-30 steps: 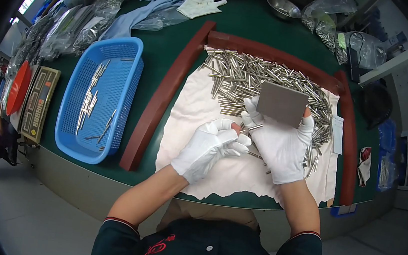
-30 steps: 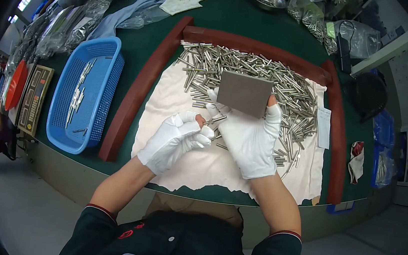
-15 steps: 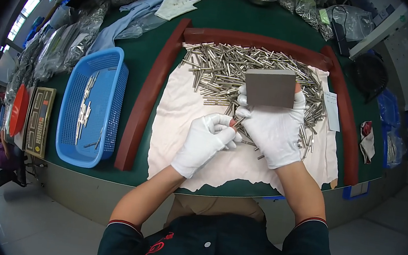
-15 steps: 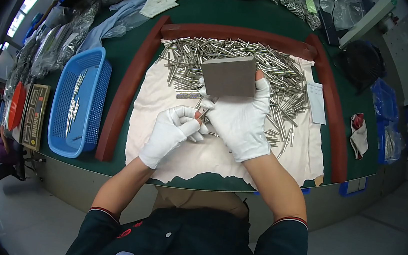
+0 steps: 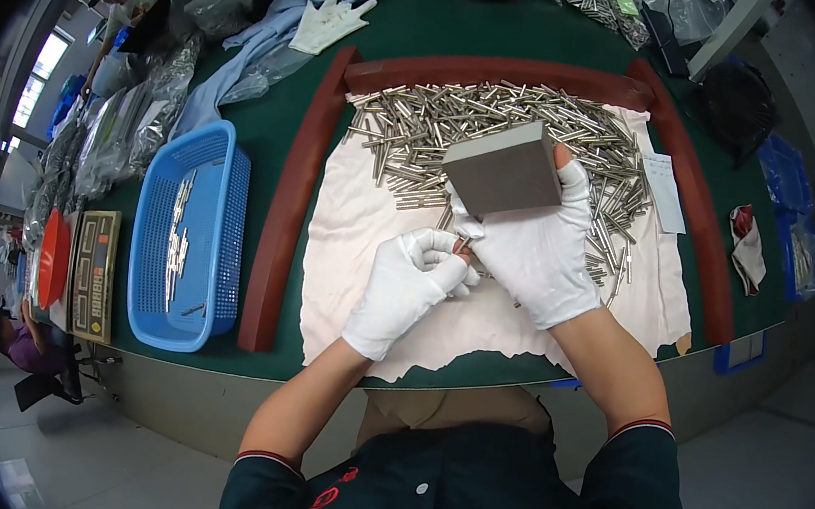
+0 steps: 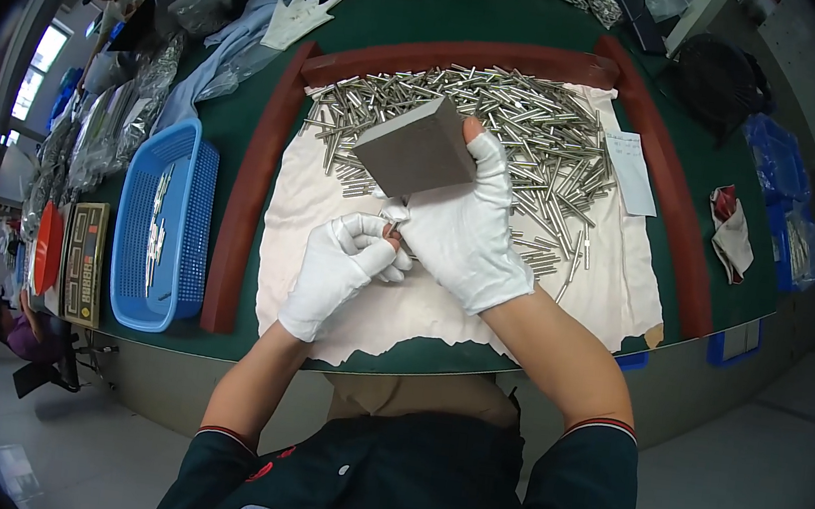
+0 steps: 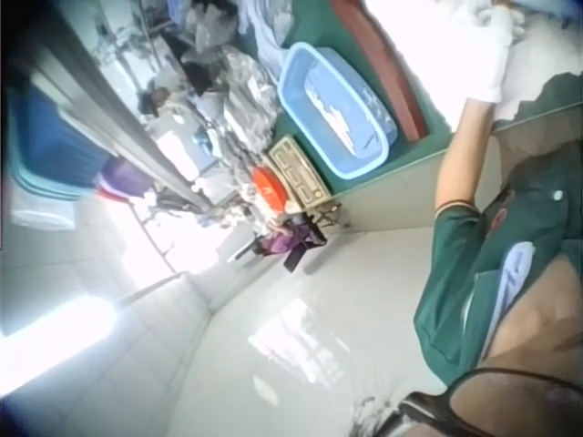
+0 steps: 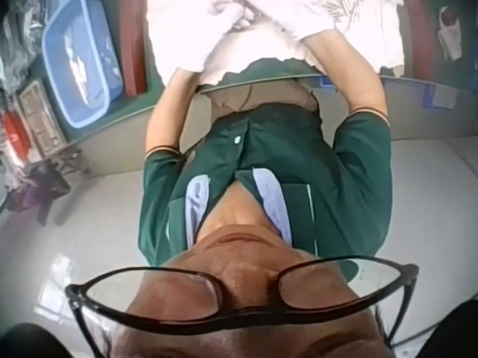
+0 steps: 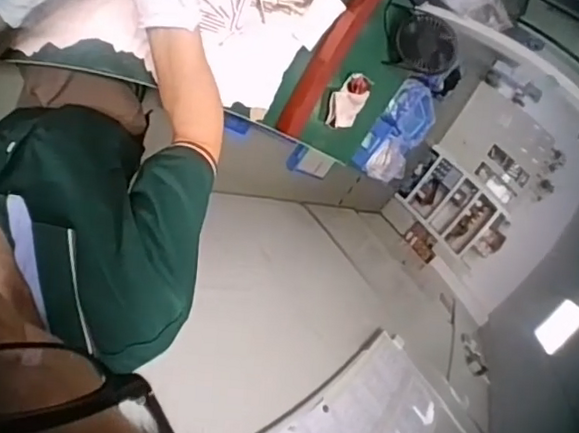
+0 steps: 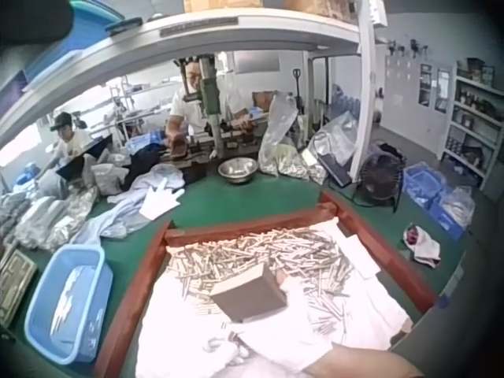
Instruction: Inspecting and aligning small metal pins using a gauge block at a factory workbench.
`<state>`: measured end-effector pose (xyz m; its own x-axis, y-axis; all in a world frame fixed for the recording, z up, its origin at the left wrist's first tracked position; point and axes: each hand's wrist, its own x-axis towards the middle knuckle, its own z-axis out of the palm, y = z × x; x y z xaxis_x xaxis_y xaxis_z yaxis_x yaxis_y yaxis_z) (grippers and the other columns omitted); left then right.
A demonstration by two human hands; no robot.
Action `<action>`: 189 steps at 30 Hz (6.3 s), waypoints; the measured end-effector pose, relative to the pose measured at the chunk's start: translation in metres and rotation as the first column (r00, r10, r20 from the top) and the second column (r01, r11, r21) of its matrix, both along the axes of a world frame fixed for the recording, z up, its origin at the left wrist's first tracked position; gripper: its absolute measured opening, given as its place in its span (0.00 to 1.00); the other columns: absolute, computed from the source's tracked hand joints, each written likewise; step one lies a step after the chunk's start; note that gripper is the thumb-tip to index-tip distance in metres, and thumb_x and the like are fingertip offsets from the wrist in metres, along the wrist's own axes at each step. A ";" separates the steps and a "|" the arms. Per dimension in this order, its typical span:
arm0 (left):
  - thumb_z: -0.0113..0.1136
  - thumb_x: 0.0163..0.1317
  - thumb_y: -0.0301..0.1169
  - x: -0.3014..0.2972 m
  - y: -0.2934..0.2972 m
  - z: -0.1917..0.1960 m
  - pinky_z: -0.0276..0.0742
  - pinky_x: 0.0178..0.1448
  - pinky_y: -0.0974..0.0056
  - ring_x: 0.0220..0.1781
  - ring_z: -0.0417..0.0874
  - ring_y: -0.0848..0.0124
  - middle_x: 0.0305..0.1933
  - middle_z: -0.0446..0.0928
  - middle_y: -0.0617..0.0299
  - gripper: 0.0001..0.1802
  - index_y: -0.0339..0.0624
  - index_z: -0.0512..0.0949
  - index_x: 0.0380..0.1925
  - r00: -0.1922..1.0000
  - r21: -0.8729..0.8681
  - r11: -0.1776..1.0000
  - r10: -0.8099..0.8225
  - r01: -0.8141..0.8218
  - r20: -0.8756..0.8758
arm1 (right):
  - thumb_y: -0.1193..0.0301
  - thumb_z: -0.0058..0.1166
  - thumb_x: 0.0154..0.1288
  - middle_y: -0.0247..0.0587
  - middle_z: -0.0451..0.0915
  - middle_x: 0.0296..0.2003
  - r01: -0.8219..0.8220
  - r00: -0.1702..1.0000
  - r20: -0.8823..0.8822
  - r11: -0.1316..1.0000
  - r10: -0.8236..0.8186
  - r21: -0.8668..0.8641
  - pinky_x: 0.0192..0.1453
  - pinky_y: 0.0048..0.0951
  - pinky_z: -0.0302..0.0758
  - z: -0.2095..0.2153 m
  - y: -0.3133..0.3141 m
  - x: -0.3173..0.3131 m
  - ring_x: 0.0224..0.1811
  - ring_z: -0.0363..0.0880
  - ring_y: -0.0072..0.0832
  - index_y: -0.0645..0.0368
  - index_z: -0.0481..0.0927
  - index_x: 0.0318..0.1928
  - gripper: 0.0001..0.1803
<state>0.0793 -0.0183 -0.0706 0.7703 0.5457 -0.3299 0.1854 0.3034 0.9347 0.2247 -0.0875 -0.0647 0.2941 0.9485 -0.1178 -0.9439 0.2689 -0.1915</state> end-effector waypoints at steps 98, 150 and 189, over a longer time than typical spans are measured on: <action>0.55 0.61 0.20 -0.029 0.033 0.010 0.75 0.37 0.75 0.34 0.79 0.83 0.36 0.82 0.63 0.11 0.32 0.80 0.44 0.968 0.237 0.952 0.145 -0.192 0.203 | 0.48 0.68 0.43 0.47 0.72 0.45 0.315 -0.583 0.810 0.899 -0.070 0.304 0.50 0.39 0.67 0.007 0.002 -0.019 0.44 0.71 0.39 0.60 0.72 0.52 0.40; 0.59 0.60 0.19 -0.030 0.028 0.011 0.76 0.35 0.75 0.34 0.80 0.82 0.35 0.82 0.64 0.08 0.30 0.81 0.40 0.980 0.212 0.968 0.096 -0.132 0.172 | 0.43 0.66 0.44 0.47 0.74 0.40 0.301 -0.594 0.796 0.885 -0.118 0.356 0.45 0.37 0.69 0.007 0.004 -0.007 0.41 0.72 0.38 0.63 0.74 0.46 0.38; 0.55 0.63 0.28 -0.027 0.042 0.011 0.76 0.33 0.73 0.26 0.80 0.78 0.27 0.81 0.59 0.10 0.31 0.79 0.35 0.989 -0.174 0.974 -0.133 0.143 0.067 | 0.47 0.68 0.46 0.61 0.69 0.59 -0.028 0.935 0.342 0.980 0.095 -0.198 0.66 0.52 0.65 -0.014 -0.004 0.007 0.61 0.69 0.50 0.67 0.74 0.56 0.43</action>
<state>0.0522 0.0237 -0.0599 0.8537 0.3690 -0.3675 0.1876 0.4406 0.8779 0.2319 -0.0910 -0.0784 0.2905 0.9368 -0.1952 -0.8222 0.1400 -0.5517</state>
